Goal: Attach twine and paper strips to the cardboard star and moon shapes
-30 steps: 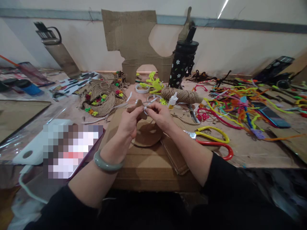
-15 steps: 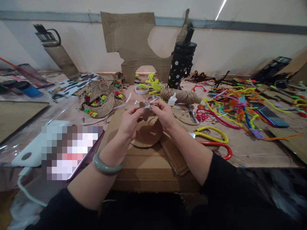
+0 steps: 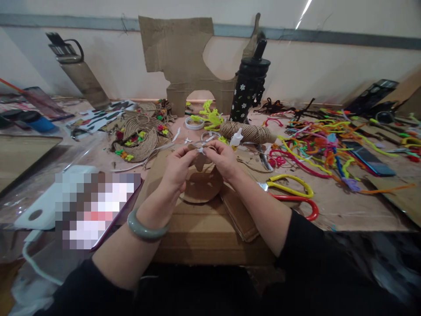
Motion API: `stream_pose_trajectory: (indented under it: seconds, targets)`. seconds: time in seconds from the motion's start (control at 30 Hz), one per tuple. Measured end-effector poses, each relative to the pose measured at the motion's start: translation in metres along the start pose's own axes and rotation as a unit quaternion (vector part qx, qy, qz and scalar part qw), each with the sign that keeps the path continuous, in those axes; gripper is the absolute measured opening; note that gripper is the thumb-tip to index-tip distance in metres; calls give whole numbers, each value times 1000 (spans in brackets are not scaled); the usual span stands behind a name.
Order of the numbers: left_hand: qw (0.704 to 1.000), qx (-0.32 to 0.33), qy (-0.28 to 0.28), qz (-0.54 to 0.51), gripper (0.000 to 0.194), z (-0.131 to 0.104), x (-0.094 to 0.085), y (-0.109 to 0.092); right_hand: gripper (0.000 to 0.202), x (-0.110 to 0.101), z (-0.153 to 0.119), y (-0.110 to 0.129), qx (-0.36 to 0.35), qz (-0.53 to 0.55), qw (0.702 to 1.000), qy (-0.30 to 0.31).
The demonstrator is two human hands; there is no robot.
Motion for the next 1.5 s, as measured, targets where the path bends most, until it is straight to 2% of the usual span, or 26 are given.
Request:
stream_pose_trajectory:
  seconds: [0.37, 0.6, 0.7, 0.77, 0.87, 0.97, 1.03, 1.13, 1.27, 1.5]
  targets:
    - [1000, -25, 11, -12, 23, -4, 5, -1, 24, -6, -1, 1, 23, 41, 998, -32]
    - [1000, -15, -5, -12, 20, -3, 4, -3, 29, -7, 1, 3, -11, 48, 998, -32]
    - [1000, -8, -18, -9, 19, -2, 3, -4, 29, -13, 2, 5, -45, 20, 997, -62]
    - [1000, 0, -23, -5, 17, -2, 2, -5, 23, -19, -2, 10, -88, -28, 990, -104]
    - [999, 14, -37, 3, 16, -1, -1, -6, 13, -25, -14, 26, -178, -111, 962, -173]
    - [998, 27, -47, 7, 16, 0, -4, -6, 6, -25, -24, 38, -231, -157, 938, -205]
    - [998, 30, -53, 12, 17, 0, -5, -6, 5, -22, -28, 42, -248, -171, 932, -202]
    - [998, 27, -61, 18, 18, 0, -6, -6, 7, -13, -31, 43, -266, -190, 930, -165]
    - [998, 26, -53, 20, 16, -1, -5, -7, 8, -2, -29, 37, -254, -218, 935, -116]
    - [999, 31, -15, 9, 10, -3, 3, -9, 8, -5, -21, 30, -231, -213, 943, -106]
Point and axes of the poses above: each hand's wrist, its own z-axis towards the middle knuckle, its own x-axis out of the palm, y = z × x, the point moved 7 cm from there along z, towards the middle knuckle, and after that the axes turned 10 degrees about x, right-handed, at the moved point
